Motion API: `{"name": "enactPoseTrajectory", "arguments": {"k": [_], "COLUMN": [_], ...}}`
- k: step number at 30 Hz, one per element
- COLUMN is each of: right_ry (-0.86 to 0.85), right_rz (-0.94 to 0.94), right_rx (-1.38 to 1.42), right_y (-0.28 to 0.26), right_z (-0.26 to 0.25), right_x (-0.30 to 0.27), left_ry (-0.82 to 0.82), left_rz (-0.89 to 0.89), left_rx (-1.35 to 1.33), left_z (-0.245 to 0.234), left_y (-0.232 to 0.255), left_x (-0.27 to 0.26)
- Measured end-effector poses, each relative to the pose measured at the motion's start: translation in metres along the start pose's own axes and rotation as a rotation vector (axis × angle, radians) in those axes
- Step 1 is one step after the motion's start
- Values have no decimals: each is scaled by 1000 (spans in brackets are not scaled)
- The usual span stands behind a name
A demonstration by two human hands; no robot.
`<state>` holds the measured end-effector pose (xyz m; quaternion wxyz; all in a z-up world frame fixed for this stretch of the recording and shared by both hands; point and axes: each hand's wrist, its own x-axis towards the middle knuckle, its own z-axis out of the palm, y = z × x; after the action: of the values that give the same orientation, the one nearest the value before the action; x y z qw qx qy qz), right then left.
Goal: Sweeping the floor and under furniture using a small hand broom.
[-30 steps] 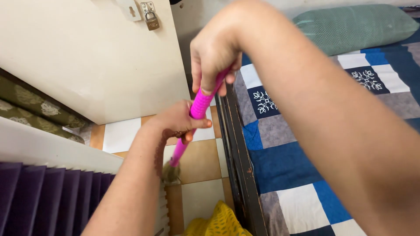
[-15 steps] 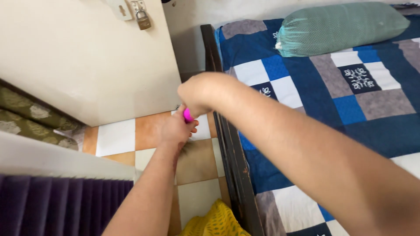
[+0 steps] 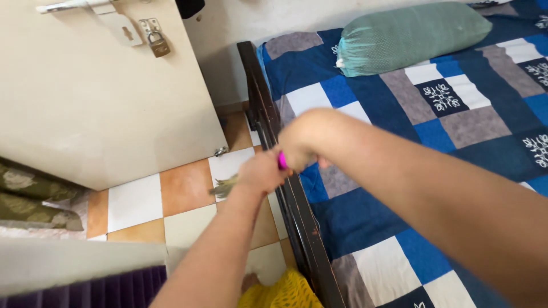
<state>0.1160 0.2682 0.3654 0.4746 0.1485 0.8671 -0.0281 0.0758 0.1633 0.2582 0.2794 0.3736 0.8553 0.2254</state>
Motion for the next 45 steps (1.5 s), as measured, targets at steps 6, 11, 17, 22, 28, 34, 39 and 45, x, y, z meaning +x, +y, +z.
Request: {"name": "enactPoseTrajectory", "arguments": {"k": [6,11,17,22,28,34,39,45], "right_ry": [-304,-313,-471,-576,-381,-88,-248,-409], "right_rz": [-51,23,54,46,-81,0,-9,-147], "right_rx": [535,829,1132,1322,1181,1088,1056,1053], "right_y": [21,-3,-3,12,72,39,-6,37], "right_z": [75,76,108,49,-44,-44,-1,-19], "right_x": [143,157,282,264,156,163,257,235], "left_ry": [-174,-218,-220,-134,-143,50,143,267], "left_rz": [30,123,277,270,59,79,156,223], "left_rx": [143,-6,-162,-269,-726,-702,-407,-48], "left_z": [68,109,110,37,-13,-63,-104,-139], "left_y": [-57,-122,-167,-159,-166,-162,-152,-161], "left_x": [43,82,107,114,164,212,238,296]}}
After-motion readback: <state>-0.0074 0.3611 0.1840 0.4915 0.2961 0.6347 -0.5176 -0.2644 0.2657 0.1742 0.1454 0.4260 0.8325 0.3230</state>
